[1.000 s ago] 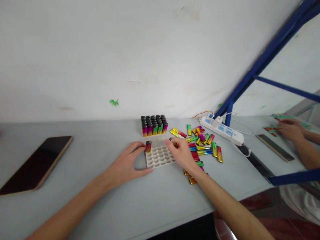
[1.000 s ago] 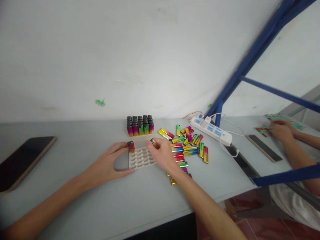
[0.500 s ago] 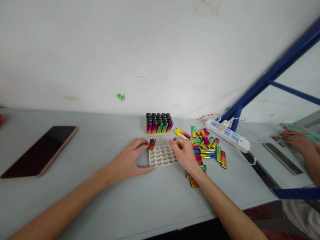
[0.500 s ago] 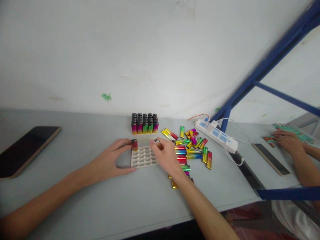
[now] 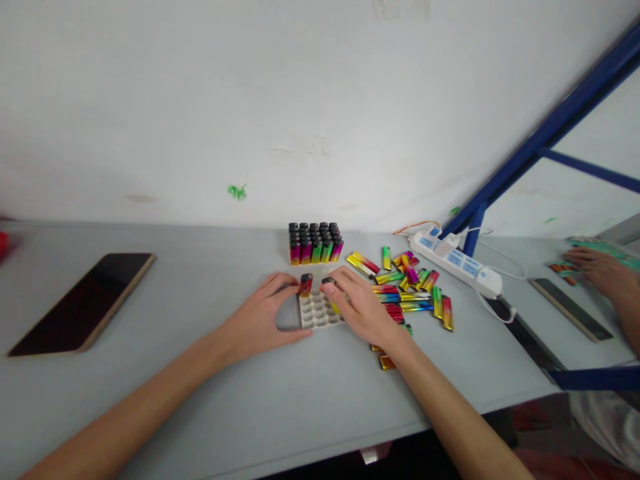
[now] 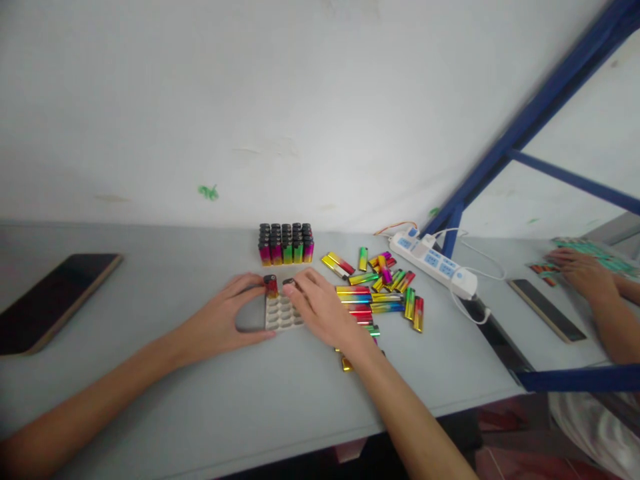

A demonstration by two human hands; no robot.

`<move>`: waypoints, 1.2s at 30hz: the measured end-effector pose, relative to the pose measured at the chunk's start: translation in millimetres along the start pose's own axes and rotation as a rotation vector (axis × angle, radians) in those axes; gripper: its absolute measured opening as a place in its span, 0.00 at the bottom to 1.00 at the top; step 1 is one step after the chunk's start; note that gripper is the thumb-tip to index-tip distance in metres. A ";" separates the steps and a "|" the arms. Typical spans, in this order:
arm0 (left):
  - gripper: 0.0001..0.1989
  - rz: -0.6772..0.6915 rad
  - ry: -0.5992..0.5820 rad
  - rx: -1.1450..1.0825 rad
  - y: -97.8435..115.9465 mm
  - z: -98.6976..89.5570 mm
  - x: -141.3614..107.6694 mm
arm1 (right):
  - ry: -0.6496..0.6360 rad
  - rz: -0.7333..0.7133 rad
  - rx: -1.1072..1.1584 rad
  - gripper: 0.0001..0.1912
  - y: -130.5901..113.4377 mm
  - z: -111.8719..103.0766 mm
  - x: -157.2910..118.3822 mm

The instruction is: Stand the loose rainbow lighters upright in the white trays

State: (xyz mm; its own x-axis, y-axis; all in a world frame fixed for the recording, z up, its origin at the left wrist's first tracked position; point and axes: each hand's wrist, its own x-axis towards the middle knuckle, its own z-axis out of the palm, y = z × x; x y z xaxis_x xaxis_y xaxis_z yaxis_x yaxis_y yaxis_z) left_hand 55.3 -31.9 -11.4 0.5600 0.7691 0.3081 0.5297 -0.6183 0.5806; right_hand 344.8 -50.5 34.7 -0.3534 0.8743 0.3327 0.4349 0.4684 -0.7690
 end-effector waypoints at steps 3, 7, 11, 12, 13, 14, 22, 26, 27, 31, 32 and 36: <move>0.34 -0.009 -0.008 -0.015 5.2 1.8 2.9 | 0.010 -0.015 -0.059 0.34 -2.7 0.5 -0.2; 0.35 -0.017 -0.010 -0.020 7.3 4.0 3.3 | 0.045 0.053 -0.089 0.38 -0.3 -1.7 -1.1; 0.35 -0.014 0.008 -0.025 4.5 6.5 0.6 | 0.007 0.045 -0.073 0.35 8.6 0.1 -2.3; 0.36 -0.010 0.009 -0.028 3.6 7.1 0.1 | -0.022 0.025 -0.078 0.34 10.8 1.4 -2.4; 0.36 -0.005 0.008 -0.030 2.7 7.6 -0.2 | -0.052 0.000 -0.093 0.32 12.6 2.7 -2.5; 0.36 0.000 0.012 -0.028 2.0 8.1 -0.4 | -0.077 -0.028 -0.120 0.31 13.8 4.0 -2.5; 0.35 0.022 0.016 -0.012 -4.2 10.1 -2.6 | -0.143 -0.151 -0.408 0.25 7.4 11.4 2.9; 0.35 0.022 0.022 -0.010 -7.0 10.1 -6.8 | -0.116 -0.091 -0.498 0.26 4.1 19.0 5.7; 0.35 0.022 0.016 -0.010 -6.9 9.7 -7.5 | -0.121 -0.087 -0.504 0.26 3.6 20.3 6.1; 0.34 0.022 0.012 -0.013 -3.5 7.6 -7.2 | -0.101 -0.067 -0.483 0.28 3.1 18.9 5.8; 0.34 0.022 0.013 -0.012 -2.5 7.4 -6.9 | -0.086 -0.059 -0.473 0.29 4.3 15.9 5.1; 0.36 0.007 0.010 -0.010 -1.1 7.3 -7.9 | 0.057 -0.016 -0.456 0.30 21.5 -8.9 0.6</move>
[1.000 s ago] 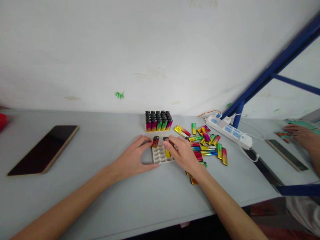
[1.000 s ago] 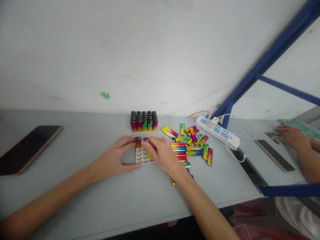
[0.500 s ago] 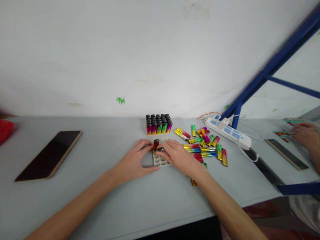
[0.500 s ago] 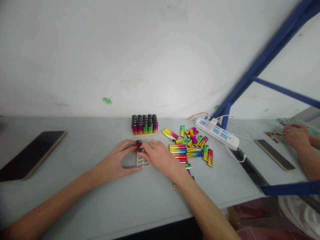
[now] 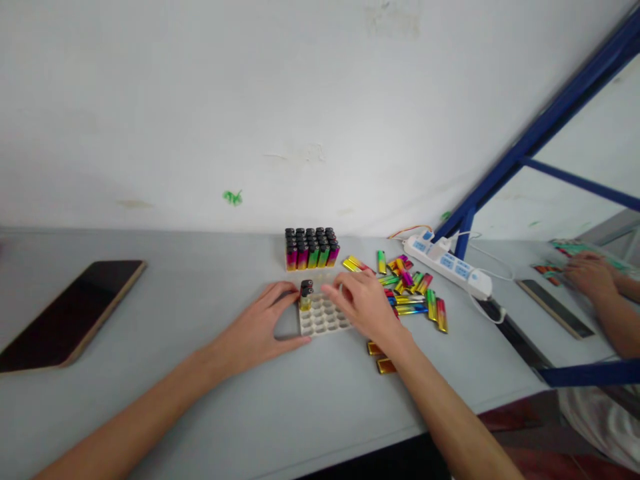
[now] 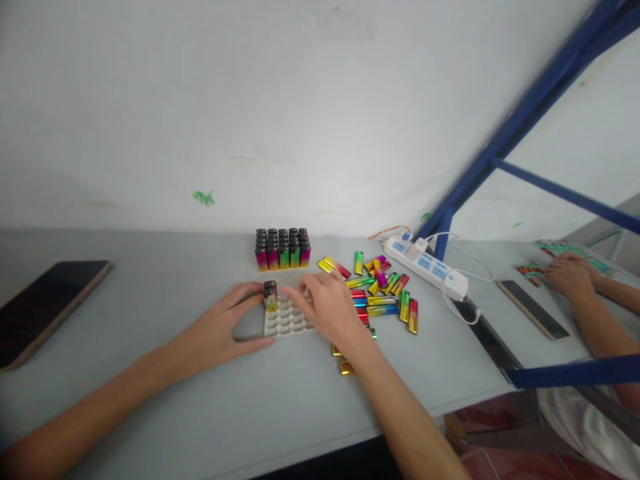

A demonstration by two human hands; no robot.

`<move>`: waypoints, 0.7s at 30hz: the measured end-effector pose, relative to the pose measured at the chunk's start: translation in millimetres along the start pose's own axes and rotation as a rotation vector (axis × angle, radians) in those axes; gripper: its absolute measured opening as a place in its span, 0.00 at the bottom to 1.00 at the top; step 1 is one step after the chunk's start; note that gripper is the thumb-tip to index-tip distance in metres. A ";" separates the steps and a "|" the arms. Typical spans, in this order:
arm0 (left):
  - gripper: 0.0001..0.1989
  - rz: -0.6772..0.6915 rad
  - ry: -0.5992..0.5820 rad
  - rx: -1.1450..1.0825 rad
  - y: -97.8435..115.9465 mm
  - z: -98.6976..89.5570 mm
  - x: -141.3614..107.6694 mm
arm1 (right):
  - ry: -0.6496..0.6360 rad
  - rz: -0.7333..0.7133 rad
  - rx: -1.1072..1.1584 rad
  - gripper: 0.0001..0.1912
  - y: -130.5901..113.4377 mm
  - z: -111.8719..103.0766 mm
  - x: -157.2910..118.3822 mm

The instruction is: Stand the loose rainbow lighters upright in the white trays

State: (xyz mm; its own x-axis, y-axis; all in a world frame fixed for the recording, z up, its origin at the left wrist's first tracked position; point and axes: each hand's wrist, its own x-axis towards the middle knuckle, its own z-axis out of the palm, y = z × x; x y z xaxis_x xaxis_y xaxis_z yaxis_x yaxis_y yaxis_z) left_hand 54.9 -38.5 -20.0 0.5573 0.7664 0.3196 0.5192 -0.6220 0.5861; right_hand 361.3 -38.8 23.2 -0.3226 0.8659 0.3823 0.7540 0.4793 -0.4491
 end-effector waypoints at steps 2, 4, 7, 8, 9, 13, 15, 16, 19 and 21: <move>0.37 -0.012 0.006 -0.010 -1.2 0.0 -2.2 | 0.102 0.069 -0.035 0.27 22.6 -8.0 -2.0; 0.37 -0.019 0.011 -0.026 -3.0 -0.3 -4.5 | 0.157 0.130 -0.086 0.19 46.3 -13.7 -3.7; 0.36 -0.030 0.011 -0.036 -5.6 -1.1 -6.3 | 0.102 0.189 -0.152 0.11 70.4 -16.6 -5.4; 0.36 -0.034 0.010 -0.033 -6.2 -1.3 -6.4 | 0.061 0.206 -0.168 0.13 73.2 -16.7 -5.5; 0.36 -0.037 0.008 -0.028 -6.6 -1.6 -6.2 | 0.021 0.226 -0.184 0.13 73.2 -16.7 -5.2; 0.36 -0.042 0.015 -0.015 -6.3 -2.9 -4.5 | -0.061 0.327 -0.304 0.08 52.1 -19.9 -0.2; 0.35 -0.046 0.021 -0.023 -4.8 -4.1 -3.3 | -0.091 0.366 -0.367 0.06 35.5 -24.0 3.5; 0.35 -0.048 0.022 -0.029 -3.9 -4.7 -2.7 | -0.111 0.385 -0.394 0.06 27.2 -26.4 5.3; 0.36 -0.065 0.015 -0.042 -2.0 -5.9 -1.2 | -0.179 0.468 -0.458 0.11 6.4 -32.5 9.5; 0.36 -0.080 0.012 -0.038 -2.0 -5.6 -0.8 | -0.206 0.511 -0.481 0.15 -1.3 -34.0 10.9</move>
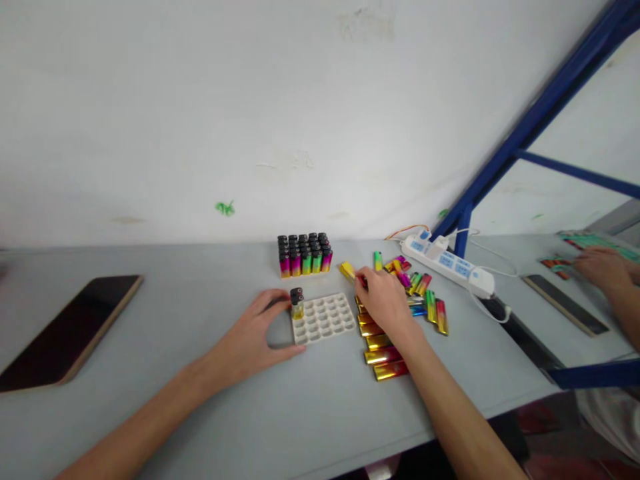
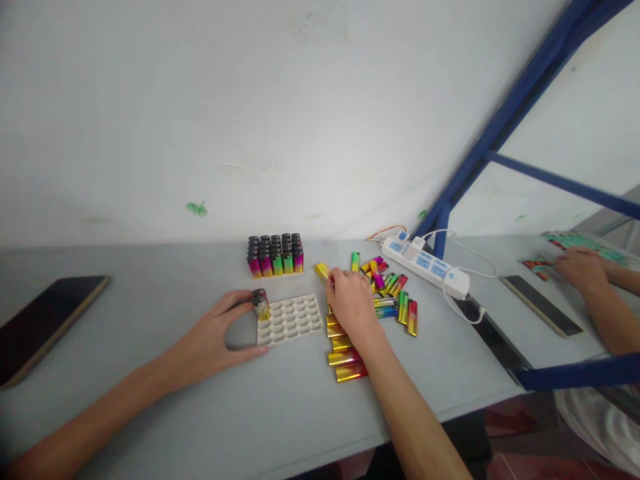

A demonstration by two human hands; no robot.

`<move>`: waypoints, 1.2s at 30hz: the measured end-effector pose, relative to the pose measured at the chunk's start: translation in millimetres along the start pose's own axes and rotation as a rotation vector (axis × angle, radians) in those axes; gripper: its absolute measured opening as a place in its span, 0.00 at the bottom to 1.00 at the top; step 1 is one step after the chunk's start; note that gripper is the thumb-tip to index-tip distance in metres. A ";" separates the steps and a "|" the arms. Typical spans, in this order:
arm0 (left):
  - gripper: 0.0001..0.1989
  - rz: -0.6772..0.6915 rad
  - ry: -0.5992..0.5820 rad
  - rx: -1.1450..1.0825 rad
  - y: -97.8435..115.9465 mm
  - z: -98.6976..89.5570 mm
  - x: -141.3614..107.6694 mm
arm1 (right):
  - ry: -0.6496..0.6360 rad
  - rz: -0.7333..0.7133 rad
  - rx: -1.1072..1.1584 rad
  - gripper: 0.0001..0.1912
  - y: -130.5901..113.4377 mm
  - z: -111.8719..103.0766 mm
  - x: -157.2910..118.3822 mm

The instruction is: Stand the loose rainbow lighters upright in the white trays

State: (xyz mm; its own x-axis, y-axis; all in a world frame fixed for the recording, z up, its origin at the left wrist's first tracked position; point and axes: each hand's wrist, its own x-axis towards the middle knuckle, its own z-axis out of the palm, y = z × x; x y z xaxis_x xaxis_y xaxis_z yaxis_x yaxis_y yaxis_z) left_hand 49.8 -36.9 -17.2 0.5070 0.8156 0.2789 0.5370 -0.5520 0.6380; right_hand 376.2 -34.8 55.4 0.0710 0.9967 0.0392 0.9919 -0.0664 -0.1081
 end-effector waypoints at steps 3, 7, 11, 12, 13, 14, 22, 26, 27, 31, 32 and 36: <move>0.35 -0.010 0.009 0.015 -2.0 1.7 -0.1 | 0.011 -0.020 0.002 0.12 -0.9 3.2 -0.4; 0.35 -0.005 0.009 0.024 -3.7 3.5 -0.3 | 0.100 -0.093 0.075 0.10 7.9 21.2 3.9; 0.35 -0.008 -0.001 0.035 -0.9 1.8 0.0 | 0.191 -0.204 0.202 0.10 14.6 41.8 9.3; 0.35 -0.011 -0.003 0.039 0.1 1.1 0.0 | 0.190 -0.210 0.225 0.09 15.0 46.0 10.4; 0.34 -0.012 -0.005 0.042 0.8 0.5 0.0 | 0.186 -0.204 0.242 0.08 14.9 49.6 11.4; 0.34 -0.012 -0.005 0.046 1.2 0.2 0.1 | 0.182 -0.192 0.255 0.08 14.6 52.4 12.1; 0.34 0.030 0.035 0.060 -2.5 3.0 0.1 | 0.177 -0.086 0.318 0.09 9.2 56.5 10.5; 0.32 0.039 0.020 0.102 2.6 0.4 -2.3 | 0.152 -0.071 0.341 0.11 8.3 54.5 11.8; 0.32 0.040 0.014 0.116 4.0 -0.9 -3.2 | 0.149 -0.072 0.343 0.11 8.7 54.5 12.5; 0.31 0.047 0.003 0.131 4.6 -7.6 -6.5 | 0.146 -0.090 0.328 0.08 11.9 56.4 13.9; 0.31 0.053 -0.001 0.118 3.2 -9.3 -7.0 | 0.153 -0.102 0.320 0.07 12.8 57.0 14.0; 0.31 0.063 -0.006 0.051 -4.3 -14.3 -7.4 | 0.244 -0.171 0.319 0.05 16.7 56.3 14.7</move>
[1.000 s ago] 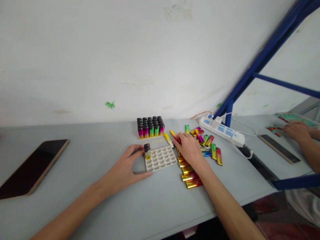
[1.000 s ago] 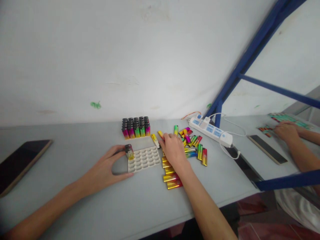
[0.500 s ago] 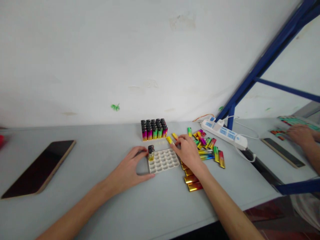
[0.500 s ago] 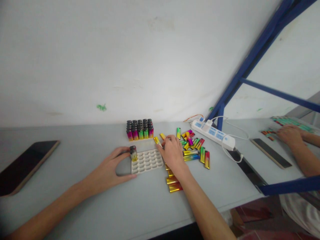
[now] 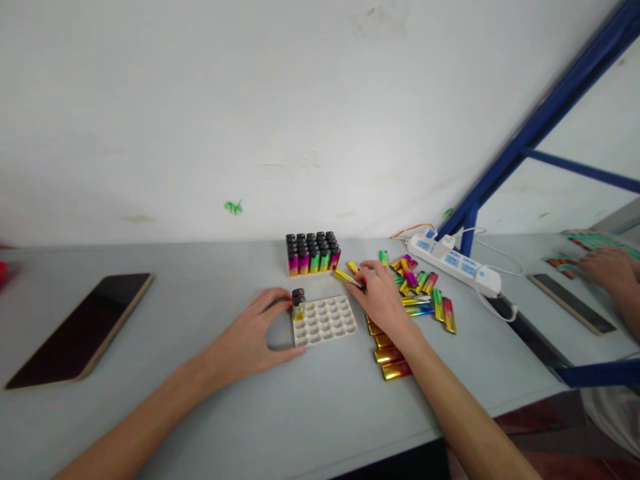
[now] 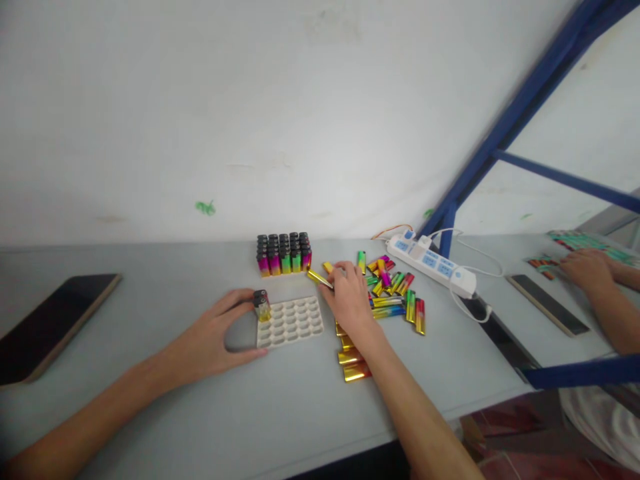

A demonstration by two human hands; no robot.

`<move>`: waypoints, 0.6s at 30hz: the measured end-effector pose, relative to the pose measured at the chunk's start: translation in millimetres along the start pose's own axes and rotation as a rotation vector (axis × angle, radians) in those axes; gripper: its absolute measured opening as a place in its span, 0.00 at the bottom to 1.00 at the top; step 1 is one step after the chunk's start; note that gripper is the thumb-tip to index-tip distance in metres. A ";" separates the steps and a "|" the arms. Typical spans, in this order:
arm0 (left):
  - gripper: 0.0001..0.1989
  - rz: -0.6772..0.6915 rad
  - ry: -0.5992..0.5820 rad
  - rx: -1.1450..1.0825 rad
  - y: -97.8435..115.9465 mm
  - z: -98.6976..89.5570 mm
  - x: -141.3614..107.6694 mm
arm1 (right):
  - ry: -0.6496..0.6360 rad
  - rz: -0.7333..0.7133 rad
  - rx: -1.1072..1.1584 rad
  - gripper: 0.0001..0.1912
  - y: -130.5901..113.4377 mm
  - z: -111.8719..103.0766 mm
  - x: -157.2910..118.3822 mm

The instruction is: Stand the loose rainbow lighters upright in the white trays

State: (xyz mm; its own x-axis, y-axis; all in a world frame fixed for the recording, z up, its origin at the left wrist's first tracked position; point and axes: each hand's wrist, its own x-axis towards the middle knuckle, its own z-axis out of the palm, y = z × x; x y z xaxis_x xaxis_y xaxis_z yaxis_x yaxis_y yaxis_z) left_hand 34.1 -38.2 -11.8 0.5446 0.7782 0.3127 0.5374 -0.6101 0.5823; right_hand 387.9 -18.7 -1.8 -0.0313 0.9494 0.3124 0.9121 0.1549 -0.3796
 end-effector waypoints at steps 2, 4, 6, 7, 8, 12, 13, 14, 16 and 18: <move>0.32 -0.010 0.011 -0.017 -2.9 -0.7 0.1 | 0.043 -0.006 0.065 0.04 1.3 -3.8 1.1; 0.34 -0.020 0.022 -0.020 -4.9 -0.7 0.8 | 0.070 0.030 0.185 0.09 1.6 -9.2 2.6; 0.35 -0.034 0.038 -0.009 -6.7 -0.3 1.9 | 0.082 0.072 0.335 0.19 0.3 -14.7 4.2; 0.35 -0.042 0.044 -0.002 -7.6 -0.2 2.6 | 0.081 0.086 0.418 0.24 -1.2 -17.1 5.0; 0.36 -0.051 0.050 0.006 -8.5 0.0 3.2 | 0.075 0.098 0.509 0.28 -3.1 -19.1 5.7; 0.37 -0.084 0.053 0.014 -10.2 0.9 5.5 | 0.004 0.152 0.841 0.35 -13.4 -23.4 6.7; 0.38 -0.090 0.050 0.011 -9.8 1.6 6.0 | -0.012 0.165 0.886 0.36 -16.2 -24.0 6.3; 0.38 -0.095 0.048 0.006 -9.0 2.6 6.6 | -0.024 0.178 0.920 0.37 -19.1 -24.4 5.8; 0.38 -0.097 0.043 0.001 -6.8 4.9 8.2 | -0.057 0.202 1.000 0.38 -25.4 -25.1 4.1; 0.37 -0.096 0.043 0.002 -4.9 7.0 10.5 | -0.125 0.218 1.119 0.39 -32.0 -25.1 2.3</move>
State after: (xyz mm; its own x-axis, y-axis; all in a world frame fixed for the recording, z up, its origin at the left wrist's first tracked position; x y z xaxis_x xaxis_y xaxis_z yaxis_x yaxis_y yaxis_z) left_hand 41.7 -28.1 -16.6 0.4624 0.8389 0.2871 0.5871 -0.5323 0.6099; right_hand 368.9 -28.3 32.9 -0.0150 0.9967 0.0798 0.0305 0.0802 -0.9963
